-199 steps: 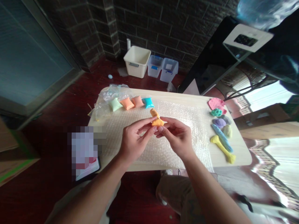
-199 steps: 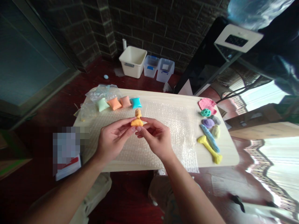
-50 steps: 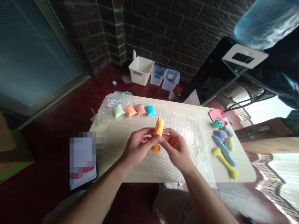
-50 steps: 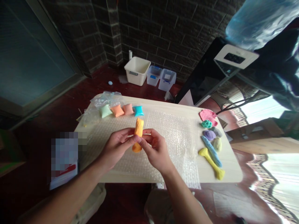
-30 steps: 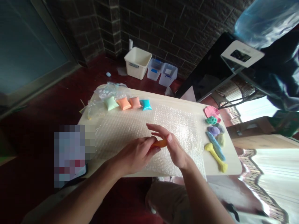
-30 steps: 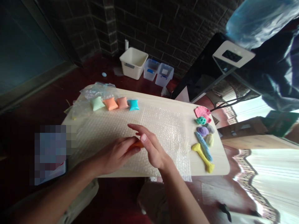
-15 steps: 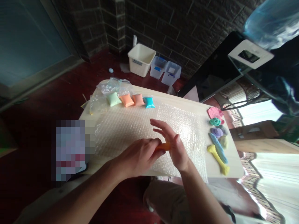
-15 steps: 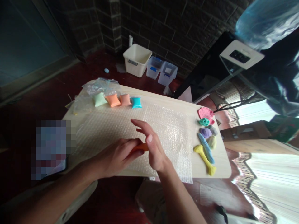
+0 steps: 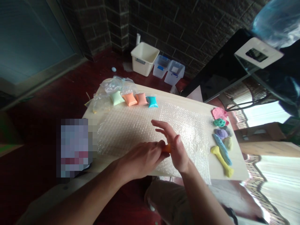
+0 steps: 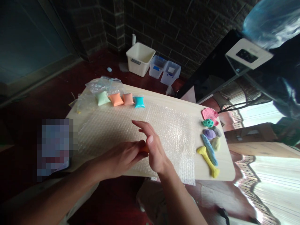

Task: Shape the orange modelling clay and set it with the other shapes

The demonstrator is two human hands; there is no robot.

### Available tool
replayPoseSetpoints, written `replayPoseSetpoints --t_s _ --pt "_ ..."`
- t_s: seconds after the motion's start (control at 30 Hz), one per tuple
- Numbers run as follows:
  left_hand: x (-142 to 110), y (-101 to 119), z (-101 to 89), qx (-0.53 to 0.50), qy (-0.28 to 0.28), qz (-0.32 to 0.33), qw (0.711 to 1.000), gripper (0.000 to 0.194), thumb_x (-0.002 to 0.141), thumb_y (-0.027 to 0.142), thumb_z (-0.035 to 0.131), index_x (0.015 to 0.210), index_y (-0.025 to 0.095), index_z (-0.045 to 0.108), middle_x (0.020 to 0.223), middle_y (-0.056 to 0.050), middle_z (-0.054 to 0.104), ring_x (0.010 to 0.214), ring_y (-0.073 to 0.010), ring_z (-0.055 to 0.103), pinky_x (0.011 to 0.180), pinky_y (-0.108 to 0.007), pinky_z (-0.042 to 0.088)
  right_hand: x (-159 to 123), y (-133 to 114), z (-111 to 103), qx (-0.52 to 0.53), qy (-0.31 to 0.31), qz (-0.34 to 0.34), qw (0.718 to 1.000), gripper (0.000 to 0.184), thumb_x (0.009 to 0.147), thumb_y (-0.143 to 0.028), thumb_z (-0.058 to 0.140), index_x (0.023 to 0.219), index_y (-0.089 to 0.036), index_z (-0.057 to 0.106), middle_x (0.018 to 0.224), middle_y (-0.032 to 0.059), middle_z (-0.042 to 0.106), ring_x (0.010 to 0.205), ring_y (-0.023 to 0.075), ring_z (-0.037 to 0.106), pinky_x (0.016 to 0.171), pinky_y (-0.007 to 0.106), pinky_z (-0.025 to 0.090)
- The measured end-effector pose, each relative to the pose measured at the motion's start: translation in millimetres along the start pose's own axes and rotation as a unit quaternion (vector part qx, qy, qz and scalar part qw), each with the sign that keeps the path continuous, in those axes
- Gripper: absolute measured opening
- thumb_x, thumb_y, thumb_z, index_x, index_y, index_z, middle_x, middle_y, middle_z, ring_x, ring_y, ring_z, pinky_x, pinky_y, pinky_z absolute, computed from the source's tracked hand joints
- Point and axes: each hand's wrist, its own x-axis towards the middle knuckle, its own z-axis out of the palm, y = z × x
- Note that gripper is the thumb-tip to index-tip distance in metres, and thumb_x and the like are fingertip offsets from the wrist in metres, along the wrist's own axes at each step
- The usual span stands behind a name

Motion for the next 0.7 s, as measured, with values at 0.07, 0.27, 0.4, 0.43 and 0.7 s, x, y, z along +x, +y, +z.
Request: replayPoseSetpoints --t_s 0.07,0.27,0.4,0.43,0.7 --pt "-0.8 0.2 1.0 0.003 -0.010 0.000 1.000 0.026 0.114 0.031 0.043 0.111 0.018 0.065 0.098 -0.010 0.078 0.089 -0.0261 0.077 0.079 -0.037 0.057 0.4 -2.1 1.2 -0.010 -0.009 -0.003 1.000 0.071 0.108 -0.077 0.024 0.148 -0.036 0.066 0.158 0.0050 0.061 0.152 0.0366 0.050 0.127 0.060 0.038" --pt "-0.5 1.3 -1.4 -0.001 -0.001 -0.021 1.000 0.028 0.115 0.033 0.041 0.116 0.019 0.066 0.104 -0.010 0.079 0.095 -0.0268 0.078 0.086 -0.039 0.059 1.2 -4.5 -3.5 -0.010 -0.038 0.003 0.999 0.070 0.110 -0.075 0.025 0.152 -0.034 0.063 0.159 0.0058 0.060 0.152 0.0352 0.051 0.127 0.057 0.039" --pt "1.1 1.6 -3.3 0.016 0.002 -0.033 0.999 0.028 0.114 0.033 0.041 0.117 0.018 0.065 0.107 -0.012 0.080 0.097 -0.0282 0.078 0.086 -0.041 0.059 0.6 -4.4 -6.0 -0.008 -0.049 0.007 0.999 0.073 0.110 -0.075 0.023 0.151 -0.031 0.065 0.157 0.0075 0.063 0.148 0.0357 0.055 0.126 0.057 0.041" --pt "1.2 1.5 -3.6 0.022 0.000 -0.033 0.999 0.029 0.114 0.032 0.041 0.117 0.018 0.066 0.110 -0.013 0.080 0.099 -0.0292 0.078 0.087 -0.042 0.059 0.4 -4.2 -5.8 -0.017 -0.053 0.000 0.998 0.073 0.110 -0.075 0.025 0.149 -0.031 0.066 0.154 0.0081 0.065 0.146 0.0358 0.057 0.125 0.058 0.042" --pt "4.2 5.5 -6.0 0.009 0.018 -0.043 0.999 0.022 0.111 0.037 0.052 0.115 0.019 0.064 0.112 -0.011 0.079 0.099 -0.0284 0.077 0.085 -0.040 0.057 4.9 -3.0 -13.3 0.134 0.017 0.060 0.989 0.085 0.104 -0.083 0.012 0.135 -0.032 0.072 0.148 0.0086 0.070 0.145 0.0346 0.060 0.123 0.059 0.046"
